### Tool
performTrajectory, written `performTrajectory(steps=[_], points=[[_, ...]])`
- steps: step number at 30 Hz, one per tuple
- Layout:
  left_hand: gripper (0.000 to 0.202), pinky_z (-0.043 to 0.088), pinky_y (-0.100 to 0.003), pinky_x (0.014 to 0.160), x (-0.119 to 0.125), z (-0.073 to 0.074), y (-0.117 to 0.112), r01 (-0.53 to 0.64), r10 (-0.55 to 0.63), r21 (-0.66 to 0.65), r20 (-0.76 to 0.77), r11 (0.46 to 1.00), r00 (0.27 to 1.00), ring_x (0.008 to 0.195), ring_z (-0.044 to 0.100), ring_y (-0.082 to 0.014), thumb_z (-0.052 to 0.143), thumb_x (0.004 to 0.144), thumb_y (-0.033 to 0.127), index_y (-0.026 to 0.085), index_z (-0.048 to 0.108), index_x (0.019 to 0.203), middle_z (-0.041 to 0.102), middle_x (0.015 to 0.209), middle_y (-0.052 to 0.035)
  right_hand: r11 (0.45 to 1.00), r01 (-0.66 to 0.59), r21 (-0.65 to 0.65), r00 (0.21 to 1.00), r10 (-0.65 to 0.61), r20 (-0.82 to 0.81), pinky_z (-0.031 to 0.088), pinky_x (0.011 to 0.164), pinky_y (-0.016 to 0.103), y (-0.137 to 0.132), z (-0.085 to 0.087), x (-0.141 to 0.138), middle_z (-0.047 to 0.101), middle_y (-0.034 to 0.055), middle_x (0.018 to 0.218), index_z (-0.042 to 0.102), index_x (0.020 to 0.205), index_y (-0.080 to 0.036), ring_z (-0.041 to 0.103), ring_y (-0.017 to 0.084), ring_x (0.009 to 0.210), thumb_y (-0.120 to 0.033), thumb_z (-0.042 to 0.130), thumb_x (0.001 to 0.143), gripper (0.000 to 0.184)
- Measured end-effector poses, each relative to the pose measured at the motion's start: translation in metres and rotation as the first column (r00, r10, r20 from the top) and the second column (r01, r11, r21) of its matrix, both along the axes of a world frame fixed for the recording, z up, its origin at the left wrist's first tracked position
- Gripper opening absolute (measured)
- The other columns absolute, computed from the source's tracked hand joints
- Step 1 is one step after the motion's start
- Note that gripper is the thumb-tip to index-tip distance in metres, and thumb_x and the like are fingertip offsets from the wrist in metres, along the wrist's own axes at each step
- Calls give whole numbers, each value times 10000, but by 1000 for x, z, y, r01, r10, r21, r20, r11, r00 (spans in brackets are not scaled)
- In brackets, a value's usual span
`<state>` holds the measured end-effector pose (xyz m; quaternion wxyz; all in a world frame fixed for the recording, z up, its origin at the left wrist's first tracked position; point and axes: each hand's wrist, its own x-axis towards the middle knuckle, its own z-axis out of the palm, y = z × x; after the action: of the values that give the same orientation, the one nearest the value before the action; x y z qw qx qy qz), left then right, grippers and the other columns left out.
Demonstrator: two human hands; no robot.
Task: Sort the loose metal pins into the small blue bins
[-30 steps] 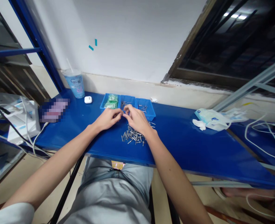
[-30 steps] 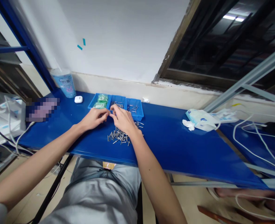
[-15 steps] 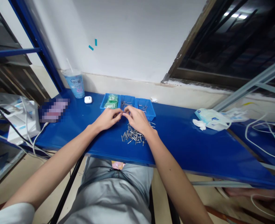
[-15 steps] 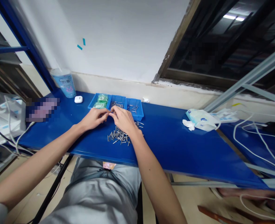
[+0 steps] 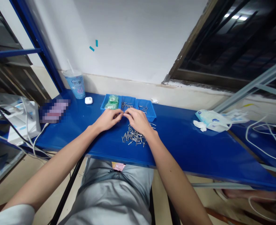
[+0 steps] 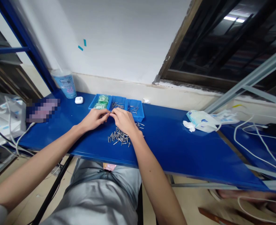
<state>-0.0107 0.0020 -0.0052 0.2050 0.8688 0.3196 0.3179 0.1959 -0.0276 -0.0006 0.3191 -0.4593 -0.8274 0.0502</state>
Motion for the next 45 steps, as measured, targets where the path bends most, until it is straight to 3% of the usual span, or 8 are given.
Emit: performTrajectory(steps=[7, 12, 17, 20, 25, 30, 36, 45], points=[[267, 451, -254, 637, 0, -1, 1, -22, 23, -38, 26, 999, 999, 592, 650, -127, 523, 1043, 366, 165, 699, 1054, 716, 696, -3, 992, 43, 115, 996, -33, -86, 471, 828, 328, 0, 1, 2, 723, 65, 1025, 697, 1012, -223, 671, 211, 952, -273, 511, 1057, 198], [267, 404, -257, 594, -1, -3, 2, -1, 0, -20, -61, 1000, 998, 540, 583, -130, 555, 1023, 356, 173, 737, 1091, 667, 624, 10, 969, 94, 227, 974, -43, -222, 513, 892, 348, -3, 6, 2, 718, 74, 1058, 687, 1082, -234, 681, 205, 998, -272, 448, 1084, 242], [316, 394, -262, 603, 4, -6, -1, 144, -149, -38, -243, 989, 958, 554, 589, -150, 602, 990, 370, 222, 763, 1218, 644, 607, 17, 917, 246, 313, 953, -169, -252, 513, 883, 375, -8, 7, -1, 711, 88, 996, 679, 1108, -230, 680, 224, 979, -277, 392, 1096, 290], [329, 408, -264, 619, 7, -7, -3, 164, -170, -43, -298, 985, 939, 573, 619, -158, 601, 988, 376, 250, 775, 1237, 687, 646, 2, 864, 353, 359, 925, -265, -272, 491, 855, 366, -9, 6, -3, 711, 102, 950, 687, 1074, -205, 671, 223, 927, -304, 347, 1108, 356], [305, 396, -267, 618, 11, -8, -6, 144, -138, -15, -385, 989, 913, 605, 645, -166, 608, 986, 380, 283, 800, 1202, 757, 737, -17, 846, 499, 188, 866, -495, -71, 385, 702, 343, -3, 4, -4, 719, 74, 787, 706, 923, -209, 653, 209, 736, -405, 406, 1105, 402], [268, 422, -256, 656, 11, -9, -5, 135, -141, -44, -366, 990, 920, 654, 684, -166, 637, 969, 377, 258, 818, 1128, 795, 809, -25, 897, 435, 85, 899, -438, 24, 283, 650, 315, -3, 5, -6, 738, 49, 772, 686, 841, -221, 638, 188, 701, -421, 450, 1089, 397], [237, 455, -252, 703, 8, -14, 1, 200, -202, -39, -291, 979, 935, 716, 727, -168, 648, 967, 367, 233, 833, 1032, 817, 884, -40, 978, 195, 75, 979, -199, 49, 292, 659, 308, -6, 4, -9, 737, 27, 785, 668, 802, -221, 635, 173, 713, -407, 454, 1087, 402], [224, 442, -274, 677, 6, -21, 5, 216, -211, -10, -253, 976, 944, 706, 719, -181, 615, 987, 349, 234, 807, 991, 804, 863, -42, 992, 117, 49, 990, -120, 79, 290, 644, 306, -2, -1, -6, 706, 24, 746, 662, 791, -230, 613, 179, 691, -400, 454, 1086, 399]])
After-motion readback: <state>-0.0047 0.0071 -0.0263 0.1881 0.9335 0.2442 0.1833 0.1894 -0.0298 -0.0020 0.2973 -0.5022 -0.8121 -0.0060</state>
